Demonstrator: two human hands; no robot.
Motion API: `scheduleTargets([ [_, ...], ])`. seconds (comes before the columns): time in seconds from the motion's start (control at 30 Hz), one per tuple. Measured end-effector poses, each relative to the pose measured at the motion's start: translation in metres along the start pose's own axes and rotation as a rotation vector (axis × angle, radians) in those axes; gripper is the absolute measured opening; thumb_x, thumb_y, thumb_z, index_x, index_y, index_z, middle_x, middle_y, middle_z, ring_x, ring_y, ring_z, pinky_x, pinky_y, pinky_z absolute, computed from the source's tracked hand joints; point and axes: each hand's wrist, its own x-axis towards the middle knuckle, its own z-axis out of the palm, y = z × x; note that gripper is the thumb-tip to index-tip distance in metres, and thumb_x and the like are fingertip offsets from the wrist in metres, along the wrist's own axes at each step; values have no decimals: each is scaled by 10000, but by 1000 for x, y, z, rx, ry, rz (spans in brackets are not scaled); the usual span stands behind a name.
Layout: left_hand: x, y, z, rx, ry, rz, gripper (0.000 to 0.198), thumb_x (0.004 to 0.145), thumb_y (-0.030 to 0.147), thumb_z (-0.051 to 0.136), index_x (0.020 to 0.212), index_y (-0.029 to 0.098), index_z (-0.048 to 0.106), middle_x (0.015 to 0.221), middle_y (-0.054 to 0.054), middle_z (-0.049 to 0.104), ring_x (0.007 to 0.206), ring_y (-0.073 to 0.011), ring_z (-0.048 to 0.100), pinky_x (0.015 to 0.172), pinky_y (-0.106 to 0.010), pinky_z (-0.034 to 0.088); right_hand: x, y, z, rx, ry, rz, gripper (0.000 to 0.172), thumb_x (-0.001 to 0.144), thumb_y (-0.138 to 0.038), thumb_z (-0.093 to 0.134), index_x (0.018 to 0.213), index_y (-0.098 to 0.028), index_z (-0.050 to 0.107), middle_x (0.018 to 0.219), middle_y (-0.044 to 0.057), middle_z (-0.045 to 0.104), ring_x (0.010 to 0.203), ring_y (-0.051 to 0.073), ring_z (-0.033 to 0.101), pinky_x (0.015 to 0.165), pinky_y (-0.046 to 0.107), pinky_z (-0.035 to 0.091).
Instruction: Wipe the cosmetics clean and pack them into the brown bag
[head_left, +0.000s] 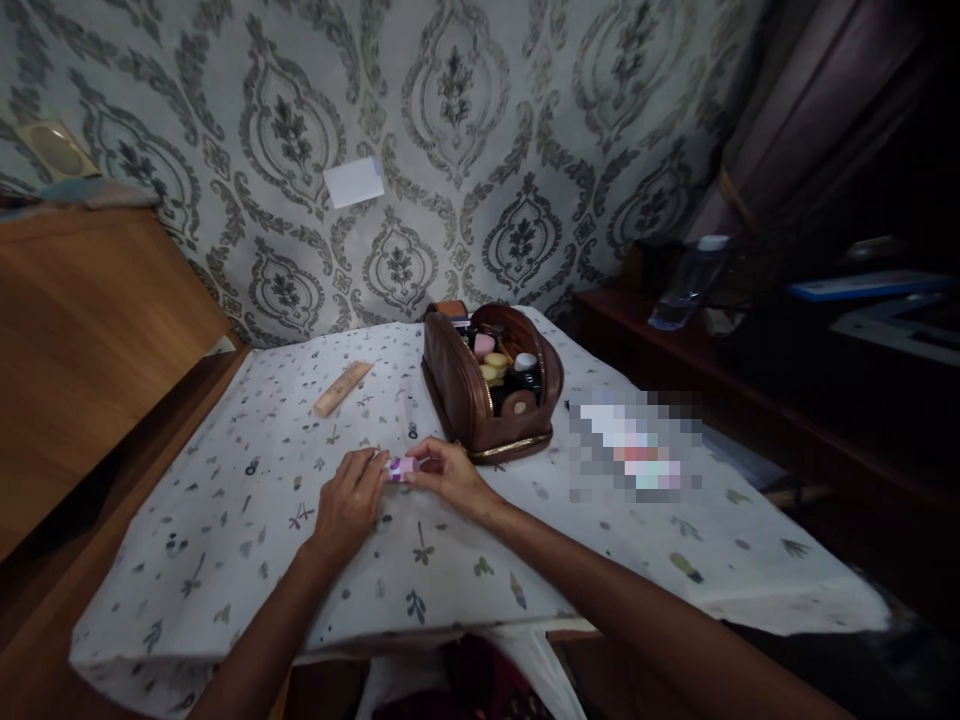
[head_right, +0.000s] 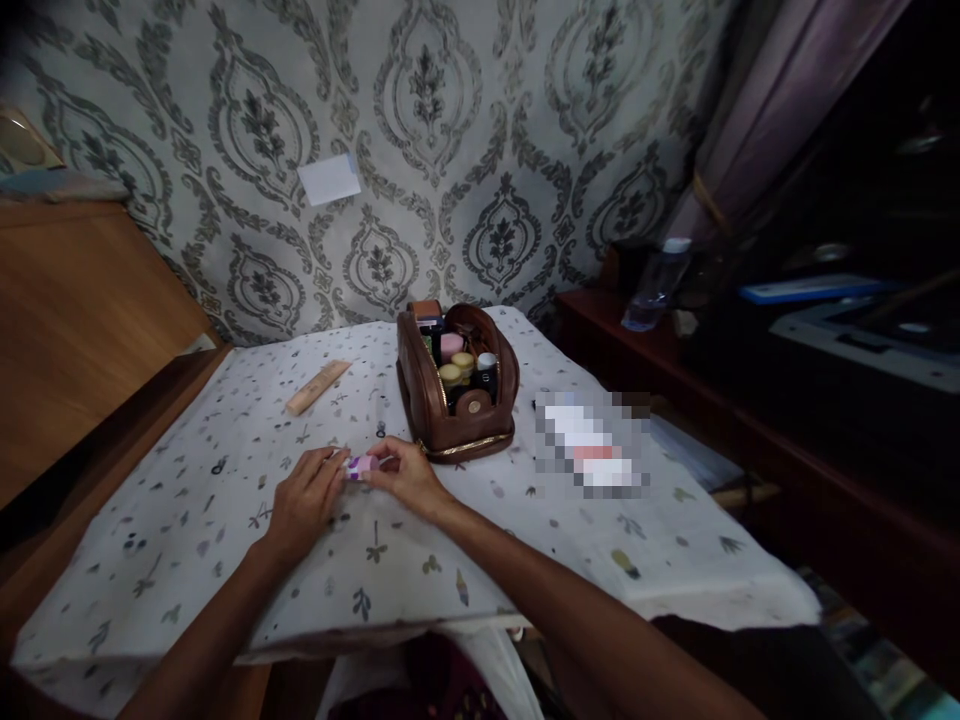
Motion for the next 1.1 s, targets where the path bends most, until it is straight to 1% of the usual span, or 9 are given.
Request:
scheduleTargets([
  [0.27,-30,-19,-4,110,-181,-111,247,962,233,433,1086,177,639,1013,-92,659,960,-230,617,708,-333,549,-1,-5,-1,-25,-23,-5,256,625,-299,777,815,-176,658,775,-5,649,727,145,600,724,284,472],
  [0.4,-36,-24,-6,114,-264,-156,247,962,236,431,1080,197,644,1033,-83,657,973,-232,618,668,-322,542,0,-4,-1,-5,-27,-6,272,624,-309,783,826,-177,658,792,-6,647,741,144,608,748,296,486],
  [0.47,-34,-24,-7,73,-259,-185,248,966,234,421,1061,207,648,1030,-77,653,958,-221,622,677,-321,542,1,-2,-2,24,-29,7,337,599,-320,804,866,-178,655,810,-4,649,751,147,616,764,308,497],
  [0.57,-24,-17,-10,-36,-174,-225,241,968,246,422,1063,206,640,1031,-74,643,937,-203,625,731,-324,545,3,1,-2,47,-33,36,424,566,-345,829,913,-173,654,827,3,656,773,157,626,794,330,506],
  [0.67,-10,-2,-13,-177,-97,-220,241,968,260,433,1130,207,603,1048,-68,631,958,-191,620,810,-327,537,3,4,-1,35,-47,42,420,575,-376,826,898,-164,662,822,7,665,775,161,629,811,341,509],
  [0.73,-1,10,-14,-259,-92,-198,235,970,249,429,1150,211,575,1040,-62,629,982,-187,609,852,-329,522,3,5,-2,33,-52,35,422,570,-402,830,874,-161,664,809,6,669,761,160,629,804,342,514],
  [0.83,6,21,-13,-293,-101,-161,184,977,237,410,1052,207,575,992,-59,626,962,-189,594,844,-333,509,3,5,-3,41,-50,33,444,539,-435,846,835,-160,661,774,-2,665,735,157,628,783,337,519],
  [0.93,2,18,-11,-255,-134,-168,172,980,249,402,967,206,569,969,-57,619,934,-196,583,819,-336,504,2,3,-3,35,-48,48,440,528,-430,854,820,-164,661,759,-8,659,728,154,626,784,336,516],
  [1.1,-19,-2,-12,-149,-230,-219,185,977,248,396,912,211,565,923,-48,603,905,-207,577,781,-342,499,2,-1,-2,29,-50,54,419,538,-414,854,815,-167,658,757,-9,661,728,158,628,767,329,517],
])
